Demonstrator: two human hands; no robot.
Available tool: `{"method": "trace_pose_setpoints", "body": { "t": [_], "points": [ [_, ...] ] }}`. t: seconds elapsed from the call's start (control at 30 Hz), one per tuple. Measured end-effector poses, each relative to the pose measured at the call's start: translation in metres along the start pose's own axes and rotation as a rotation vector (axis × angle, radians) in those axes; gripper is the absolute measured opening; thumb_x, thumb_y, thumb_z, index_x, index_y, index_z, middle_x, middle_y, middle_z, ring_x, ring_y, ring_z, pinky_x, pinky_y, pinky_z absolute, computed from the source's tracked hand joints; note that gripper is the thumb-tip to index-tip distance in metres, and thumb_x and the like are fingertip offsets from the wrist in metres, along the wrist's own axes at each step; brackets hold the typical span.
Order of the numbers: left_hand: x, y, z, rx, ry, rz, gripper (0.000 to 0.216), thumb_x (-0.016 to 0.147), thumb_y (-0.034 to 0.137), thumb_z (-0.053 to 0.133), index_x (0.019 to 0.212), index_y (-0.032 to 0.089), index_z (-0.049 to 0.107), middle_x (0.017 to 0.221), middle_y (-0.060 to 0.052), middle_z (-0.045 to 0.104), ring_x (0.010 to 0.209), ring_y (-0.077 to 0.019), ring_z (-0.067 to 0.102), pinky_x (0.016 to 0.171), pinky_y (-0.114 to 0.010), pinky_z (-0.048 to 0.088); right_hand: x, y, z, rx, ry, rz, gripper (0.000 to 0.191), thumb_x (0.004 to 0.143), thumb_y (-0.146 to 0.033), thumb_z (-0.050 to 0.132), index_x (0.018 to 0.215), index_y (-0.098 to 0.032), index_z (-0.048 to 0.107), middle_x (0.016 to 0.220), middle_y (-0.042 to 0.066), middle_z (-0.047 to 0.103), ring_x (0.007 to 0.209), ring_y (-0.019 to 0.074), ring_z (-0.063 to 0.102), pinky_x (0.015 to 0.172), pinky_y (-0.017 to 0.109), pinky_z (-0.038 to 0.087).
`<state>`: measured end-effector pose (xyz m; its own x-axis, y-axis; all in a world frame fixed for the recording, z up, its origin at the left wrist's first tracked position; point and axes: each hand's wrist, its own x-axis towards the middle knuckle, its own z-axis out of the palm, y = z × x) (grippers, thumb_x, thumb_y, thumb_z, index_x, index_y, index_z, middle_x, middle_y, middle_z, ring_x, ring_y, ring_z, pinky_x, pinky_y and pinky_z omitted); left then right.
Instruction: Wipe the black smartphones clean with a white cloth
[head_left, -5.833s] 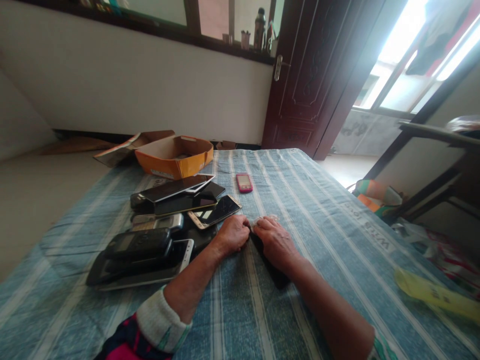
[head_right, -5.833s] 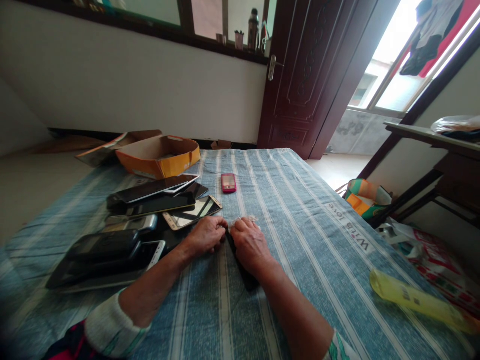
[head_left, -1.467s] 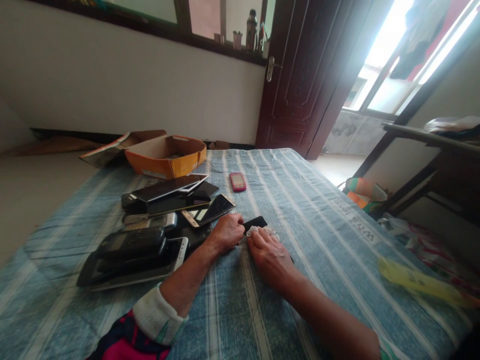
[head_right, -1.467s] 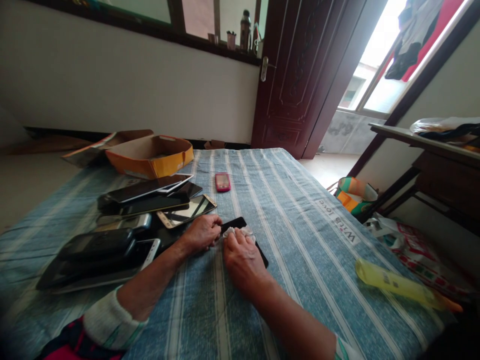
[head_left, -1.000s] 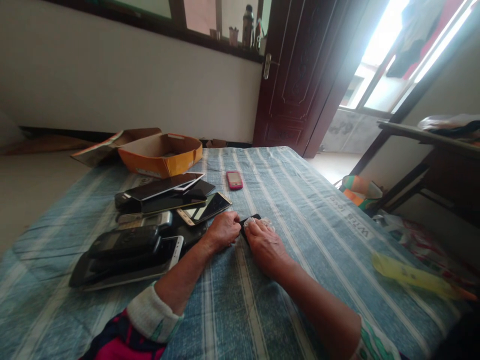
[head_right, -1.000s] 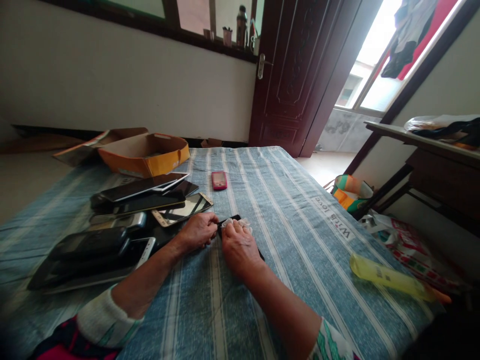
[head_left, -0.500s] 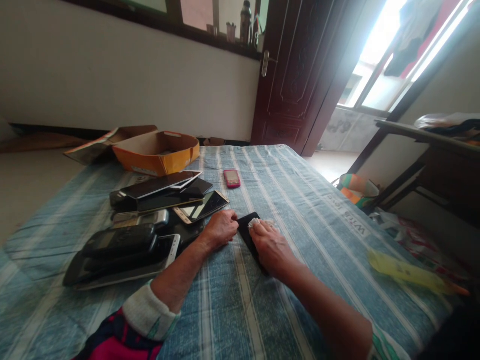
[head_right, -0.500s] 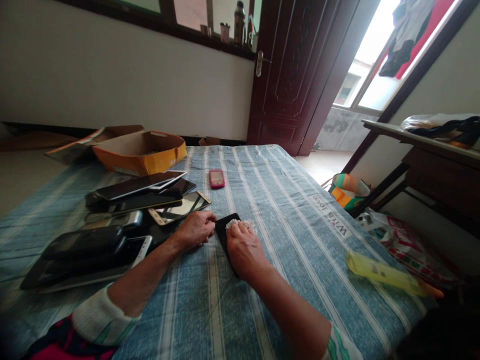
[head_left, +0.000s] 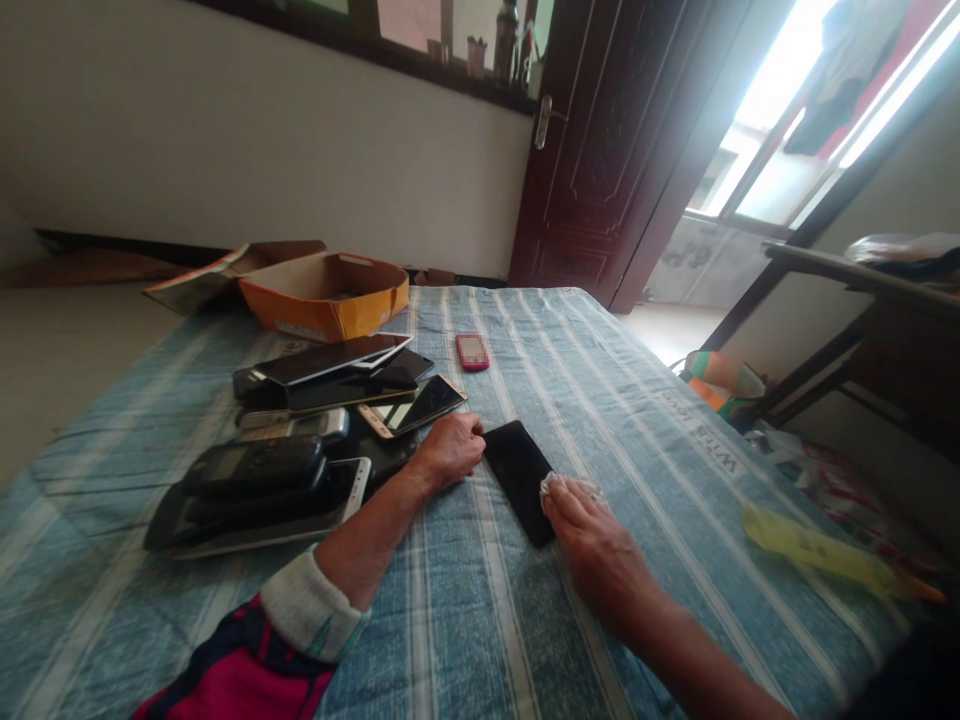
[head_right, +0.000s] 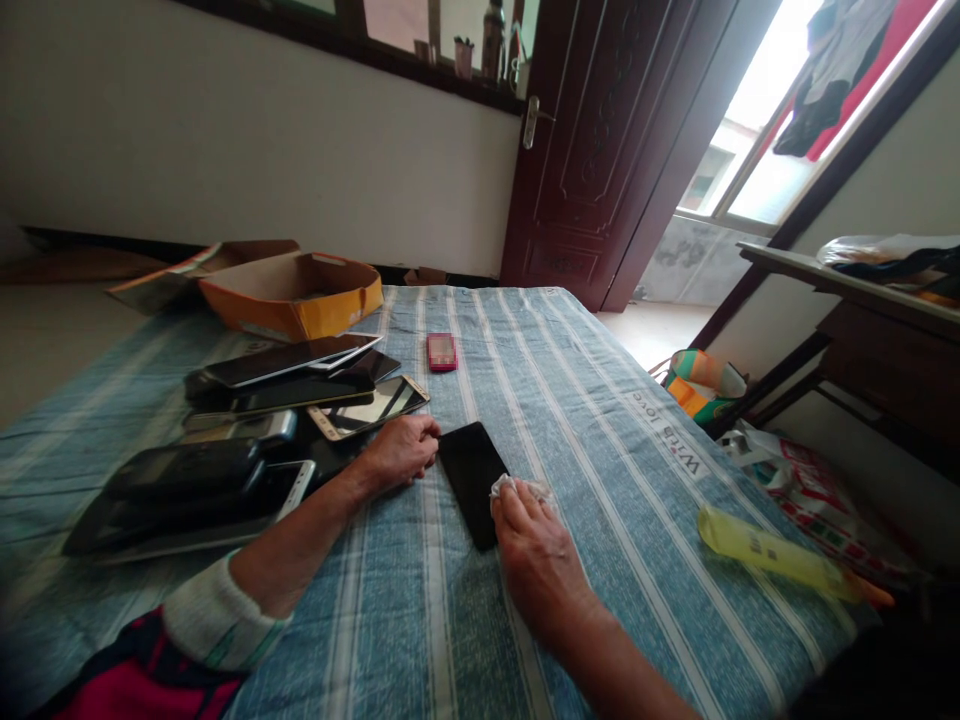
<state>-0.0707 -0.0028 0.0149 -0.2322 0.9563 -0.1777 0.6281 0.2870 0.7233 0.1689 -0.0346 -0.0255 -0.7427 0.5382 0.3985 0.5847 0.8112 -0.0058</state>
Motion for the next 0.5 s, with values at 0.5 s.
{"method": "trace_pose_setpoints", "body": {
  "t": [0.5],
  "points": [
    [-0.004, 0.006, -0.003, 0.011, 0.009, -0.005, 0.019, 0.073, 0.008, 0.046, 0.084, 0.014, 0.061, 0.054, 0.002, 0.058, 0.042, -0.0123, 0.057, 0.036, -0.018, 0.037, 0.038, -0.035, 0.002, 0.002, -0.063, -0.034, 0.039, 0.092, -0.005, 0.043, 0.129, -0.008, 0.054, 0.130, 0.016, 0.060, 0.128, 0.0295, 0.050, 0.102, 0.041, 0.048]
  ]
}}
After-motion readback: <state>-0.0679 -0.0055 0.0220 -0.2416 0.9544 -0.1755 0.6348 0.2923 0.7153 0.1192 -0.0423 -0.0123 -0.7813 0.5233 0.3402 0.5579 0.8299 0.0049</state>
